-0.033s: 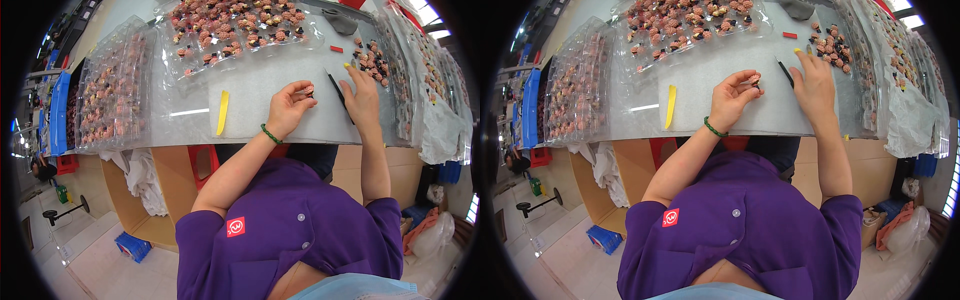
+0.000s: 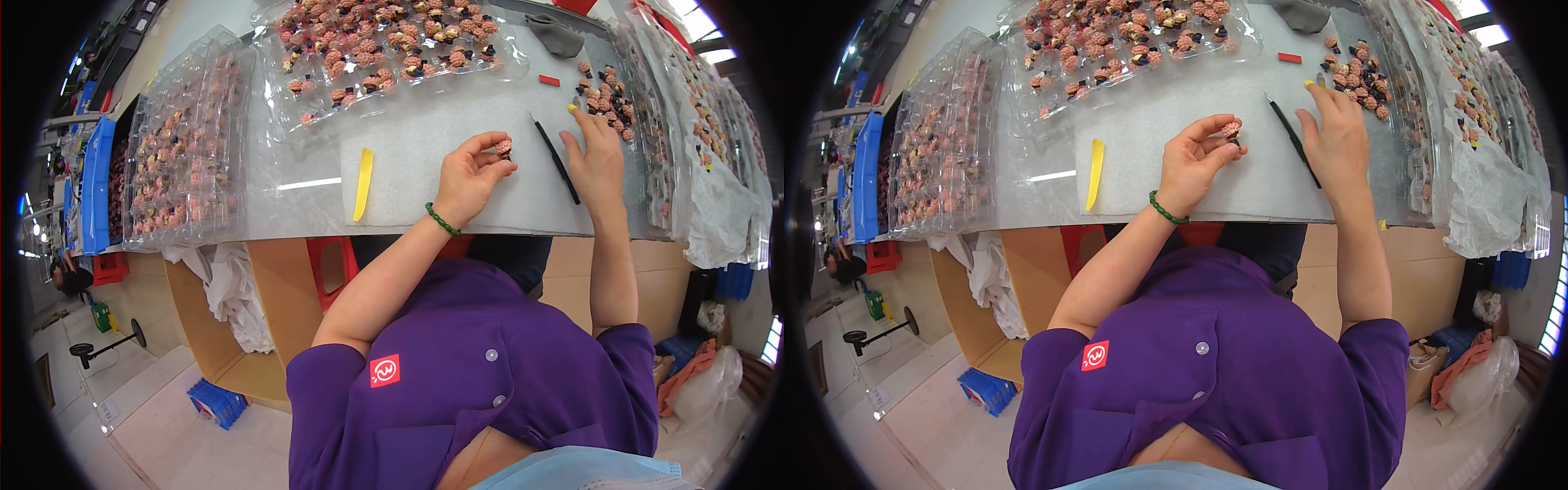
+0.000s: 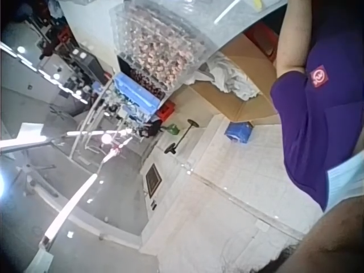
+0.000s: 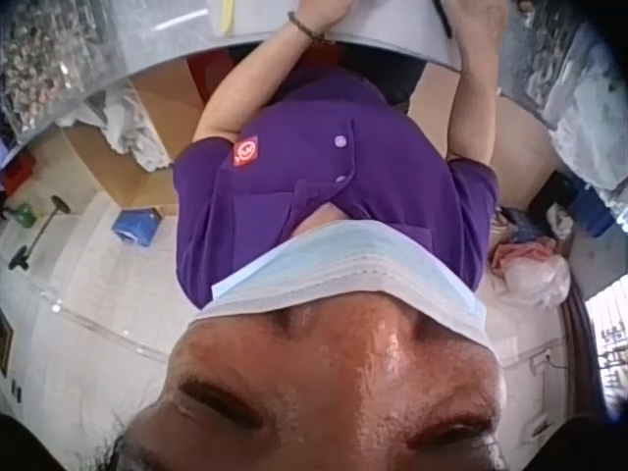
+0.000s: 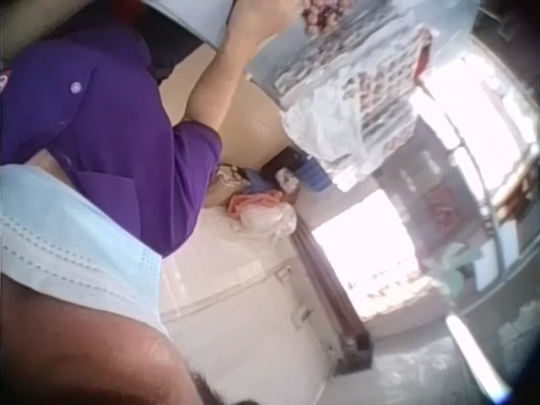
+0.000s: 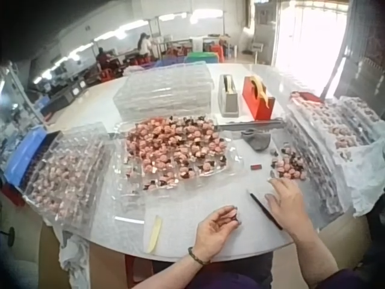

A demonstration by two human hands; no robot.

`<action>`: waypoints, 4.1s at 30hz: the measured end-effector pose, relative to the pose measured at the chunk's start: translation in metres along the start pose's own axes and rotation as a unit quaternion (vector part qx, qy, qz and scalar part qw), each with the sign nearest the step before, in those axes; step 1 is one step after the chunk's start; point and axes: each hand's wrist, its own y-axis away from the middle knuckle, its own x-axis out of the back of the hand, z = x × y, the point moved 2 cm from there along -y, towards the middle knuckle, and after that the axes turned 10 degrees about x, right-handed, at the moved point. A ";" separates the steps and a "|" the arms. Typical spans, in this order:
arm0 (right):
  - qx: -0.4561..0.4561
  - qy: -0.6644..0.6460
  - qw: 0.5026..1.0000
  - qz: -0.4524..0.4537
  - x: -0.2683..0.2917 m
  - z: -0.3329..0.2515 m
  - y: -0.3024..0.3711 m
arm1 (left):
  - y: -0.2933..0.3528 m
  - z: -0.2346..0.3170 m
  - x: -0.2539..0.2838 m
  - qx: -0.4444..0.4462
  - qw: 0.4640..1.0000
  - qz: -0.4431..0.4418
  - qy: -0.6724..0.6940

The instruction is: Assembling small toy components together at a production table.

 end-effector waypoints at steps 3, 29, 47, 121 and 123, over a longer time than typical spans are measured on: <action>-0.116 -0.046 0.990 -0.062 0.001 0.014 0.010 | -0.001 0.000 0.000 -0.003 1.000 -0.004 0.004; -0.111 -0.344 0.929 0.073 0.021 0.014 0.016 | 0.000 -0.005 0.000 -0.042 0.999 0.003 -0.026; -0.022 -0.404 0.910 0.092 0.012 -0.046 0.015 | -0.001 -0.005 0.001 -0.031 0.999 -0.008 -0.009; -0.172 -0.250 0.952 -0.042 0.004 0.042 0.031 | 0.000 0.000 -0.005 -0.026 0.997 0.017 -0.064; -0.172 -0.304 0.936 0.030 0.015 0.036 0.026 | 0.000 0.000 -0.006 -0.031 0.997 0.012 -0.072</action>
